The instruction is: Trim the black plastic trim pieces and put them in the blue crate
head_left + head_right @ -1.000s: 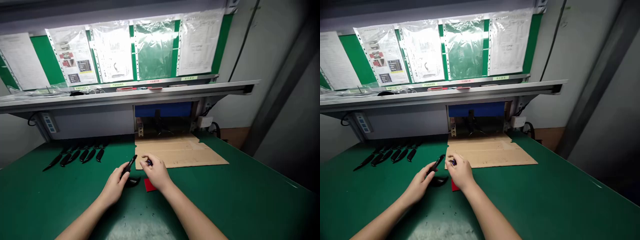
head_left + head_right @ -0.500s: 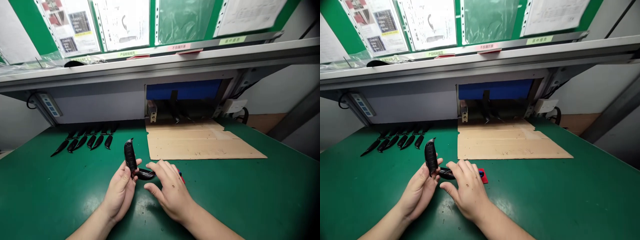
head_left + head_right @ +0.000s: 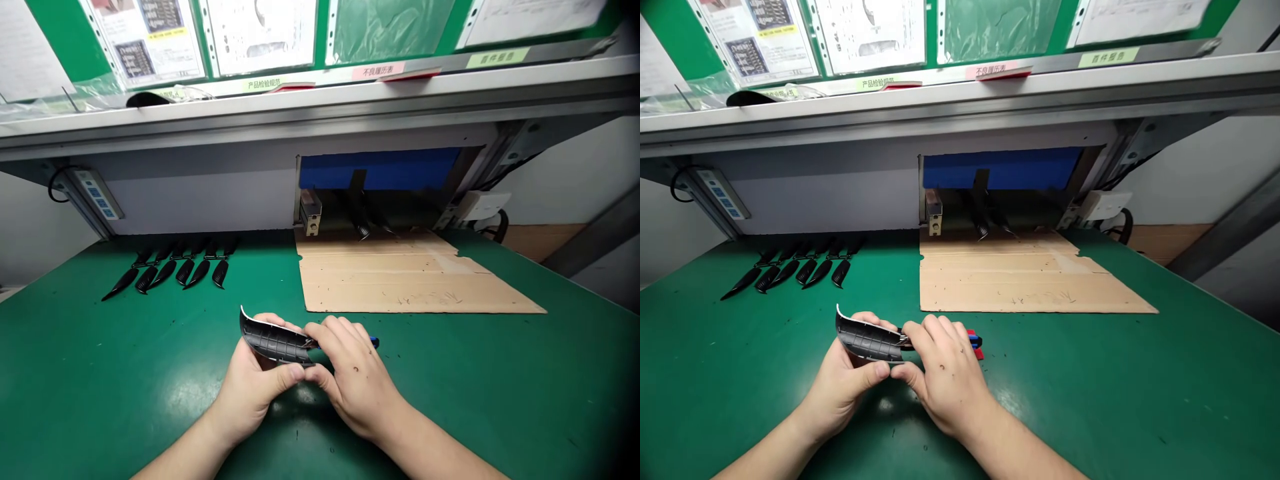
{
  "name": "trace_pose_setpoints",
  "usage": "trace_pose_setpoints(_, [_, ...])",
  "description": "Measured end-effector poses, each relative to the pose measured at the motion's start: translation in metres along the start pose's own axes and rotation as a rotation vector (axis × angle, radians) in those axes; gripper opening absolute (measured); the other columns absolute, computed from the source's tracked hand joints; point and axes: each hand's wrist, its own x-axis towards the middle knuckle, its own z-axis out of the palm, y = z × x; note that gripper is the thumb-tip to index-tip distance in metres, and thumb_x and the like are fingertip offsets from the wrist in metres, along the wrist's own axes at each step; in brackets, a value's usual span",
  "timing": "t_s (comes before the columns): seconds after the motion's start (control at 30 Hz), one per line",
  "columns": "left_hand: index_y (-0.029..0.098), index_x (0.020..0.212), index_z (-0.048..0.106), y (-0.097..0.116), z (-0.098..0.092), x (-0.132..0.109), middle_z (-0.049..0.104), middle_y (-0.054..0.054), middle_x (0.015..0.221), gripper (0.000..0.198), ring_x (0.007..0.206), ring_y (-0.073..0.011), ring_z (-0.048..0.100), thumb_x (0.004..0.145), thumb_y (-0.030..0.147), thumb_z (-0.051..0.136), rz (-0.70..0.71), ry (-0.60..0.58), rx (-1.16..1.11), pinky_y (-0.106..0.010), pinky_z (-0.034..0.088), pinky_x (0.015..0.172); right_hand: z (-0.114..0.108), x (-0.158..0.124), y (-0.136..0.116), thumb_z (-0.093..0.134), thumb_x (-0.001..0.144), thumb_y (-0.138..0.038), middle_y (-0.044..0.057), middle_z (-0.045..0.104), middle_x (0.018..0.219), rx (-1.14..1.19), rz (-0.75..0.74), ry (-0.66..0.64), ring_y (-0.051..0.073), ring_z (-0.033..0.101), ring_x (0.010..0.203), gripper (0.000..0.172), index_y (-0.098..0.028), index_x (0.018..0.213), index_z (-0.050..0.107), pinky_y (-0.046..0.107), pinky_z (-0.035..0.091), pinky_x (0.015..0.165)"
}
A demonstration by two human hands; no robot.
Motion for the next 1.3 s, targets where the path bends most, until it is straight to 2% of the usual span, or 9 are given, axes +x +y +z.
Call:
trace_pose_setpoints(0.2, [0.021, 0.116, 0.049, 0.005, -0.001, -0.001, 0.062, -0.009, 0.115, 0.05, 0.105, -0.0228, 0.06, 0.075, 0.022, 0.079, 0.012, 0.023, 0.099, -0.033, 0.049, 0.091, 0.0, 0.0, 0.003, 0.003, 0.092, -0.073, 0.007, 0.053, 0.085, -0.122, 0.003, 0.014, 0.024, 0.044, 0.074, 0.081, -0.018, 0.104, 0.062, 0.034, 0.026, 0.066])
trace_pose_setpoints(0.33, [0.021, 0.117, 0.05, 0.009, -0.003, -0.003, 0.062, -0.01, 0.118, 0.048, 0.107, -0.0224, 0.06, 0.077, 0.023, 0.076, 0.011, -0.025, 0.126, -0.033, 0.049, 0.094, 0.002, 0.001, 0.002, -0.001, 0.092, -0.071, 0.006, 0.051, 0.078, -0.148, -0.012, 0.02, 0.022, 0.041, 0.07, 0.082, -0.018, 0.087, 0.062, 0.033, 0.023, 0.063])
trace_pose_setpoints(0.47, [0.02, 0.114, 0.052, 0.012, -0.005, -0.002, 0.062, -0.011, 0.117, 0.043, 0.107, -0.024, 0.06, 0.078, 0.024, 0.075, 0.031, -0.07, 0.183, -0.033, 0.05, 0.092, 0.004, 0.0, 0.0, 0.0, 0.099, -0.06, 0.006, 0.05, 0.074, -0.169, -0.005, 0.055, 0.02, 0.039, 0.066, 0.073, -0.018, 0.072, 0.053, 0.033, 0.021, 0.06])
trace_pose_setpoints(0.67, [0.022, 0.115, 0.053, 0.012, -0.008, -0.002, 0.06, -0.009, 0.12, 0.041, 0.109, -0.0237, 0.059, 0.08, 0.022, 0.074, 0.049, -0.106, 0.226, -0.033, 0.05, 0.092, 0.004, -0.002, -0.001, 0.009, 0.103, -0.053, 0.004, 0.051, 0.07, -0.183, -0.035, 0.078, 0.019, 0.039, 0.063, 0.062, -0.019, 0.069, 0.049, 0.032, 0.021, 0.06])
trace_pose_setpoints(0.93, [0.025, 0.113, 0.053, 0.014, -0.007, -0.004, 0.061, -0.006, 0.118, 0.038, 0.111, -0.0223, 0.057, 0.081, 0.021, 0.073, 0.079, -0.135, 0.241, -0.033, 0.05, 0.093, 0.008, -0.005, -0.001, 0.021, 0.104, -0.052, 0.004, 0.055, 0.066, -0.158, -0.046, 0.064, 0.018, 0.044, 0.061, 0.057, -0.018, 0.071, 0.053, 0.031, 0.023, 0.06])
trace_pose_setpoints(1.03, [0.024, 0.113, 0.053, 0.015, -0.008, -0.004, 0.061, -0.007, 0.118, 0.037, 0.112, -0.0227, 0.057, 0.081, 0.021, 0.072, 0.097, -0.144, 0.263, -0.034, 0.049, 0.094, 0.006, -0.003, 0.002, 0.02, 0.103, -0.054, 0.003, 0.056, 0.065, -0.095, -0.048, 0.035, 0.017, 0.044, 0.06, 0.058, -0.019, 0.07, 0.053, 0.03, 0.026, 0.059])
trace_pose_setpoints(1.13, [0.024, 0.113, 0.053, 0.014, -0.007, -0.004, 0.061, -0.007, 0.119, 0.038, 0.113, -0.0234, 0.057, 0.081, 0.02, 0.072, 0.097, -0.164, 0.283, -0.035, 0.048, 0.096, 0.001, 0.0, 0.009, 0.021, 0.102, -0.059, 0.001, 0.054, 0.063, 0.079, -0.093, -0.079, 0.016, 0.046, 0.059, 0.06, -0.019, 0.067, 0.05, 0.028, 0.029, 0.058])
trace_pose_setpoints(1.23, [0.025, 0.112, 0.052, 0.013, -0.005, -0.005, 0.061, -0.006, 0.119, 0.037, 0.114, -0.0233, 0.056, 0.081, 0.019, 0.072, 0.097, -0.193, 0.257, -0.036, 0.047, 0.098, -0.006, 0.003, 0.016, 0.03, 0.097, -0.069, -0.001, 0.051, 0.063, 0.267, -0.124, -0.174, 0.015, 0.047, 0.06, 0.062, -0.019, 0.065, 0.049, 0.026, 0.031, 0.058])
trace_pose_setpoints(1.3, [0.025, 0.112, 0.052, 0.012, -0.004, -0.004, 0.061, -0.006, 0.119, 0.037, 0.114, -0.0223, 0.057, 0.082, 0.019, 0.072, 0.104, -0.188, 0.21, -0.035, 0.047, 0.098, -0.011, 0.005, 0.019, 0.039, 0.092, -0.072, -0.002, 0.05, 0.064, 0.387, -0.085, -0.171, 0.014, 0.046, 0.061, 0.061, -0.019, 0.065, 0.05, 0.025, 0.031, 0.058])
